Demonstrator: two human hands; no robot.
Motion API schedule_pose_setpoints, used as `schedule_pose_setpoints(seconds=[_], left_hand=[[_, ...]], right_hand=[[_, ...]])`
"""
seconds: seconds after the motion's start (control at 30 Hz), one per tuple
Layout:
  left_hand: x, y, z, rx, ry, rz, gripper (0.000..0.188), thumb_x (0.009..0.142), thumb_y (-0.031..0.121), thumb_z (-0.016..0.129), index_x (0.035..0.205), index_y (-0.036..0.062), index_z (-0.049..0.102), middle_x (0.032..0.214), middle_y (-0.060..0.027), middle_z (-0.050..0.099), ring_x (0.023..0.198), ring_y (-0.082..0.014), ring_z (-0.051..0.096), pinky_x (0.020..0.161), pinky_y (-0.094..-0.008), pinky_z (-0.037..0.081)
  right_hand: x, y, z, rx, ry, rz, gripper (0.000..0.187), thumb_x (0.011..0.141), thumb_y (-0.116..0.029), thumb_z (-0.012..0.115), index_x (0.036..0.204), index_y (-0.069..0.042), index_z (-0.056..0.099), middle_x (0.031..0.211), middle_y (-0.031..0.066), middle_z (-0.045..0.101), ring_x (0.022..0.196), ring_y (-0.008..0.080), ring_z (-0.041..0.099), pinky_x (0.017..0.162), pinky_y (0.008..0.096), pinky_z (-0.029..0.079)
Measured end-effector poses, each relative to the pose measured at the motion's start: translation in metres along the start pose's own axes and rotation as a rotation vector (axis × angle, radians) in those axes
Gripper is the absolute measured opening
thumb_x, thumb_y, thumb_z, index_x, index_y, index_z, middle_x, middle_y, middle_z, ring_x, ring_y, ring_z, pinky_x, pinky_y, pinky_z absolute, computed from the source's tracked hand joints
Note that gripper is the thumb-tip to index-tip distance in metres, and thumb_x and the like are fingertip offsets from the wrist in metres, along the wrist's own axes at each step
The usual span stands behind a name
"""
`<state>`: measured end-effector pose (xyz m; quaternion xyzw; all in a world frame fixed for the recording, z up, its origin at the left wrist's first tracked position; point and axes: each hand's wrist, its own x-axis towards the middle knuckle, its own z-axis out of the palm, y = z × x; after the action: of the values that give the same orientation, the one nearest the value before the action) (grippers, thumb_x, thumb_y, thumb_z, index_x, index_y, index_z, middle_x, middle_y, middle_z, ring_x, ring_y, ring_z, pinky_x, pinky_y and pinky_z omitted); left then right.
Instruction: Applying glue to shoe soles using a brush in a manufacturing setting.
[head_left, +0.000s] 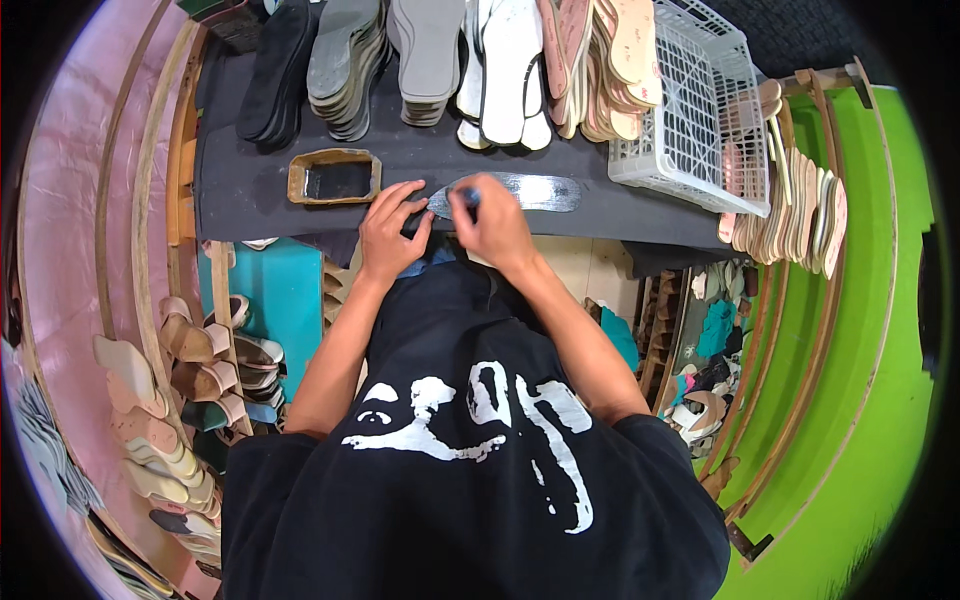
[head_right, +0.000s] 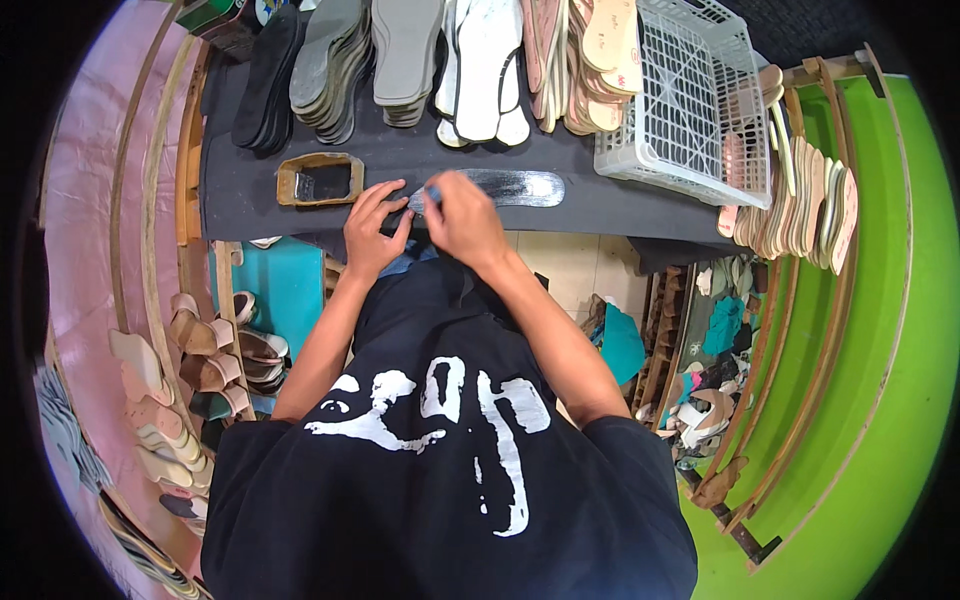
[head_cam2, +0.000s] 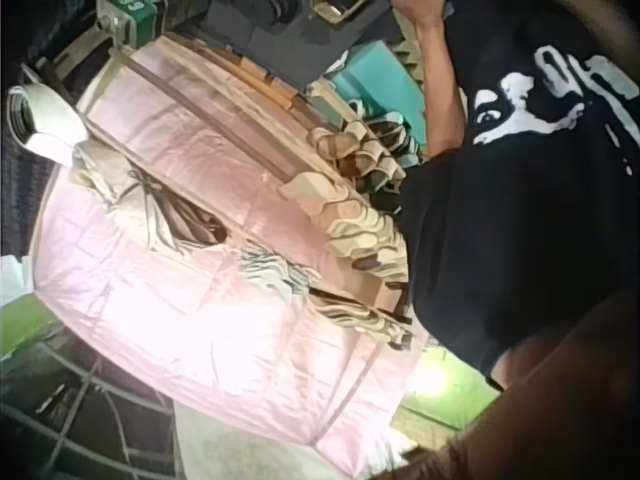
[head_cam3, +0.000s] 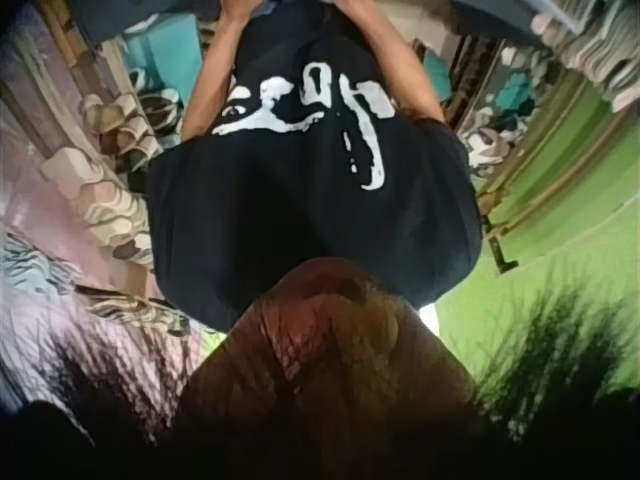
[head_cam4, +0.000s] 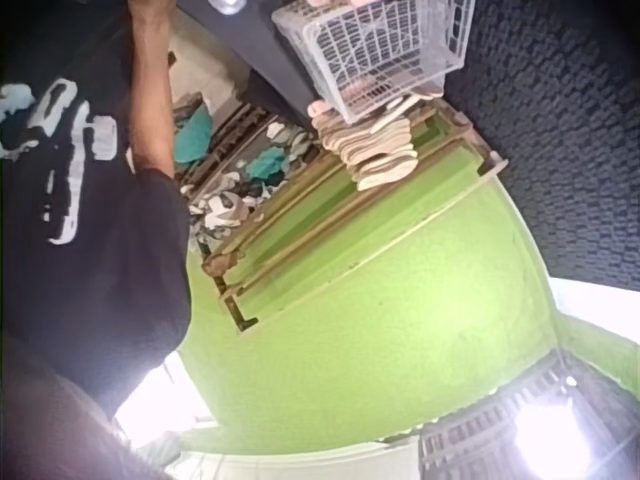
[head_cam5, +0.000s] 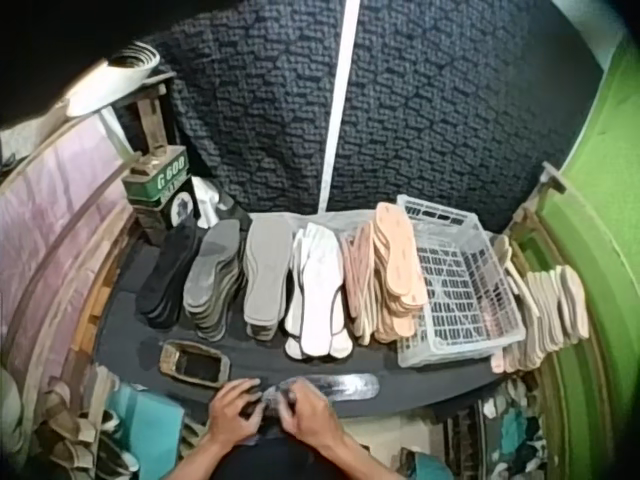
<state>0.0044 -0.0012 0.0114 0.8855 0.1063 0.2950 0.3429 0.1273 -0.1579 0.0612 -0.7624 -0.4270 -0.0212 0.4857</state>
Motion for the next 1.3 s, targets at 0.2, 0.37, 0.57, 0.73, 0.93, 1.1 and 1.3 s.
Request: schedule_pose_setpoints(seconds=[0.2,0.37,0.57,0.73,0.93,1.1,1.3], left_hand=[[0.003,0.001,-0.001,0.023,-0.007,0.031,0.018,0.082,0.005,0.084,0.098,0.0027,0.078,0.128,-0.0088,0.078,0.122,-0.0332,0.072,0.104,-0.0427,0.056],[0.004,0.001,-0.001,0.032,0.004,0.035,0.019,0.08,0.006,0.085,0.098,0.0039,0.078,0.127,-0.0061,0.078,0.12,-0.0315,0.072,0.101,-0.0412,0.058],[0.005,0.003,0.0,0.052,-0.006,0.025,0.016,0.083,0.005,0.082,0.098,0.0036,0.078,0.127,-0.0063,0.078,0.12,-0.0313,0.072,0.1,-0.0418,0.058],[0.003,0.001,0.002,0.059,0.005,0.039,0.013,0.083,0.004,0.079,0.096,0.0038,0.077,0.126,-0.0054,0.078,0.118,-0.0315,0.073,0.098,-0.0413,0.059],[0.003,0.002,0.008,0.117,0.048,0.042,0.011,0.082,0.004,0.077,0.093,0.0056,0.076,0.124,-0.0027,0.077,0.112,-0.0305,0.073,0.093,-0.0402,0.059],[0.0,-0.001,0.01,0.15,0.007,0.033,0.013,0.084,0.004,0.076,0.096,0.0073,0.075,0.126,-0.0017,0.076,0.117,-0.03,0.071,0.094,-0.041,0.058],[-0.001,0.0,0.007,0.165,-0.004,0.041,0.012,0.085,0.005,0.076,0.097,0.008,0.075,0.128,-0.0011,0.076,0.119,-0.0296,0.07,0.095,-0.0409,0.058]], right_hand=[[0.002,-0.008,0.003,0.109,0.023,0.103,0.019,0.094,-0.004,0.076,0.105,0.001,0.062,0.088,0.0195,0.067,0.076,0.0396,0.07,0.069,0.046,0.055],[0.007,0.005,-0.01,0.11,0.158,0.388,0.02,0.093,-0.004,0.077,0.107,0.001,0.063,0.094,0.0202,0.07,0.08,0.0393,0.072,0.072,0.0454,0.057],[-0.011,-0.001,-0.003,0.003,0.014,-0.114,0.021,0.093,-0.004,0.077,0.107,0.001,0.063,0.091,0.0193,0.067,0.079,0.0399,0.069,0.075,0.0472,0.057],[-0.012,0.032,-0.058,-0.218,0.341,0.277,0.021,0.098,-0.012,0.078,0.107,0.001,0.065,0.086,0.0192,0.073,0.074,0.0333,0.077,0.067,0.0403,0.059],[-0.033,0.049,-0.088,-0.285,0.486,0.368,0.014,0.098,-0.007,0.075,0.104,0.002,0.066,0.089,0.0184,0.073,0.078,0.0343,0.075,0.07,0.04,0.059],[-0.015,0.011,-0.031,-0.112,0.181,0.102,0.013,0.094,-0.006,0.079,0.102,-0.003,0.069,0.09,0.0157,0.073,0.078,0.0362,0.074,0.071,0.0418,0.058],[-0.027,0.025,-0.049,0.067,0.256,0.45,0.024,0.096,-0.014,0.08,0.107,0.002,0.067,0.088,0.0173,0.076,0.081,0.0284,0.08,0.073,0.0393,0.061]])
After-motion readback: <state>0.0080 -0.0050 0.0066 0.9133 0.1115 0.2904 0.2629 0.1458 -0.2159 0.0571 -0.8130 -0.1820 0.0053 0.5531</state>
